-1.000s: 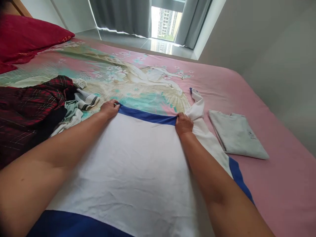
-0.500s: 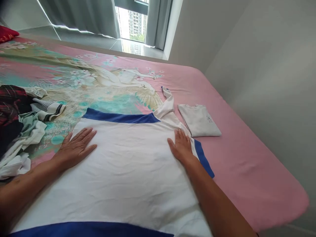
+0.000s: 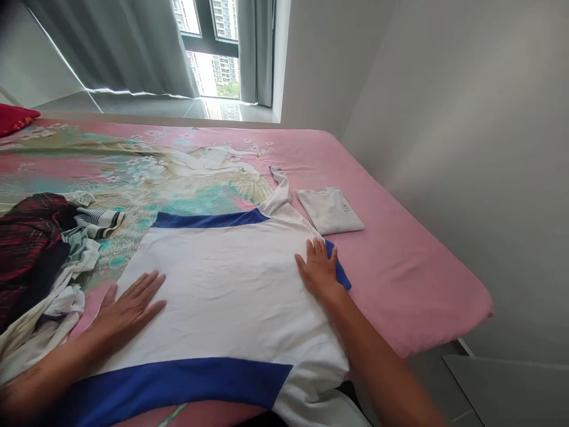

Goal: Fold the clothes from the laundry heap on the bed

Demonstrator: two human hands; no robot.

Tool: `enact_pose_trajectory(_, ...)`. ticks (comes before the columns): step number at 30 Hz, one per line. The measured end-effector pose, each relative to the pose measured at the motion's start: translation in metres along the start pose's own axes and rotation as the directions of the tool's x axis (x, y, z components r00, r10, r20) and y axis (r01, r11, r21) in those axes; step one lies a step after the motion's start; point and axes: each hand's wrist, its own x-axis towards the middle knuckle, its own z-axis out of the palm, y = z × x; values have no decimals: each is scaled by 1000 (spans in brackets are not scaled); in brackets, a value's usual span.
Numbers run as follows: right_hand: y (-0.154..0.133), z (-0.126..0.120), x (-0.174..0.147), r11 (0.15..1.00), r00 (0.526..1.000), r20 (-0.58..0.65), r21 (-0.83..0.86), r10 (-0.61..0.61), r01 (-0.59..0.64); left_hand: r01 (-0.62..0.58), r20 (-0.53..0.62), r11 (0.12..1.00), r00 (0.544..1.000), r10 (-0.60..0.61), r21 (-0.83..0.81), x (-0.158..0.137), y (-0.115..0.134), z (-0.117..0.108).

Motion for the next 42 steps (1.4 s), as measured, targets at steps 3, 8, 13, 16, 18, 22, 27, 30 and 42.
enact_pose_trajectory(3, 3, 1, -20, 998, 998, -18, 8, -63, 63, 27, 68, 997, 997, -32, 75, -20, -9, -3)
enact_pose_trajectory(8, 0, -10, -44, 1000, 999, -35, 17, 17, -16, 79, 13, 991, 997, -81, 103, -31, 14, -17)
enact_pose_trajectory(13, 0, 9, -78, 989, 984, -94, -19, -150, 149, -261, 70, 965, 963, 258, 26, -70, 40, -15)
enact_pose_trajectory(16, 12, 28, -92, 990, 989, -57, -46, -140, 137, -219, 136, 976, 967, 216, 11, -98, 20, -15)
enact_pose_trajectory(18, 18, 31, -98, 993, 992, -65, -46, -110, 107, -115, 113, 993, 987, 113, 4, -117, 2, -17)
enact_pose_trajectory(22, 7, 23, -118, 995, 989, -113, 31, -96, 100, 17, -63, 990, 998, -26, -141, -150, -14, -17)
enact_pose_trajectory(27, -8, 33, -163, 915, 917, -172, 129, -359, 382, 99, -225, 901, 952, -210, -422, -183, -14, -23)
enact_pose_trajectory(30, 10, 40, -193, 860, 900, -304, 311, -312, 404, 118, -234, 880, 940, -248, -461, -201, -14, -32)
enact_pose_trajectory(42, 70, 59, -291, 610, 953, 244, 732, 181, -303, 348, 147, 654, 928, -342, -672, -214, 4, -49)
